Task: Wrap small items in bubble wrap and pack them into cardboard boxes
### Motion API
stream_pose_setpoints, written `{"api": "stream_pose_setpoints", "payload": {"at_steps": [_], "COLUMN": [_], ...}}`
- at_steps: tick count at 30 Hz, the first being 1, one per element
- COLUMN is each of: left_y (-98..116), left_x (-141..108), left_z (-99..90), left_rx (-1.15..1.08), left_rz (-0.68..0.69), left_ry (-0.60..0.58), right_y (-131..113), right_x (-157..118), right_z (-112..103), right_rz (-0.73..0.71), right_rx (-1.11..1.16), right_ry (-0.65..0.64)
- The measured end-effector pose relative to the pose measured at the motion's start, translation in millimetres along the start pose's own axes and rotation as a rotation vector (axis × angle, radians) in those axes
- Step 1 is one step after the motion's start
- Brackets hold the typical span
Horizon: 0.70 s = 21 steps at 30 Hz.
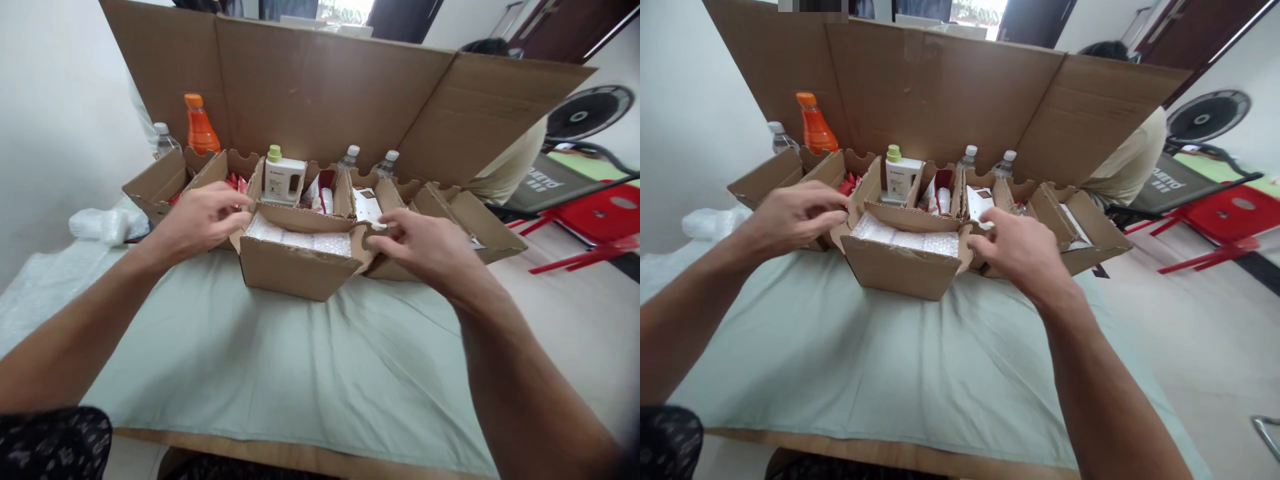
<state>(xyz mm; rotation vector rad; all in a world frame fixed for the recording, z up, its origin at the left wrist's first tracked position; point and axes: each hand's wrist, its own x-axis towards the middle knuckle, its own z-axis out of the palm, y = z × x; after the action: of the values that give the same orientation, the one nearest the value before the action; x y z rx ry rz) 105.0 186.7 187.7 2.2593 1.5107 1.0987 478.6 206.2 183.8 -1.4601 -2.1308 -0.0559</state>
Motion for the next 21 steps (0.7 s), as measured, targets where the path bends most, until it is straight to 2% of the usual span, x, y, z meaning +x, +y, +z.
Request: {"api": "stream_pose_setpoints", "payload": {"at_steps": [2,3,6,9,11,13,16,19,21], "left_y": [-9.3,-16.4,-36.7,-41.9,-36.0,-26.5,-12.2,-1.0,4.5], "left_x": [-41.5,-60.4,-94.7,-89.9,-76.5,-68.4,-83.3,-128.1,-160.1], "left_z": [0.9,6.8,40.0,77.7,96.1,107.6,114.3,111.4,104.1], "left_rx": [-0.051,-0.102,-0.281,-0.401,-0.459,-0.462,-0.421,-0.394,-0.389], "left_rz": [-0.14,-0.244,-0.447,-0.418,-0.365,-0.339,-0.348,-0.412,-0.468], "left_ry": [0.229,0.275,0.249,0.144,0.107,0.134,0.173,0.202,0.274], "right_y": [8.5,10.4,3.6,-15.5,-27.4,-36.0,-46.1,-62.9,-79.5], "right_x": [-34.0,-50.3,-84.5,-90.1,-83.6,-78.5,-87.9,-116.7,-134.6], "right_z": [-9.0,-6.2,27.6,75.4,99.9,113.2,113.7,101.5,93.5], "right_rz": [0.017,0.039,0.171,0.291,0.341,0.375,0.42,0.404,0.344], "right_rx": [0.094,0.157,0.349,0.535,0.632,0.682,0.693,0.69,0.675], "right_ry": [0.063,0.051,-0.059,-0.136,-0.115,-0.061,-0.013,-0.001,0.003]}}
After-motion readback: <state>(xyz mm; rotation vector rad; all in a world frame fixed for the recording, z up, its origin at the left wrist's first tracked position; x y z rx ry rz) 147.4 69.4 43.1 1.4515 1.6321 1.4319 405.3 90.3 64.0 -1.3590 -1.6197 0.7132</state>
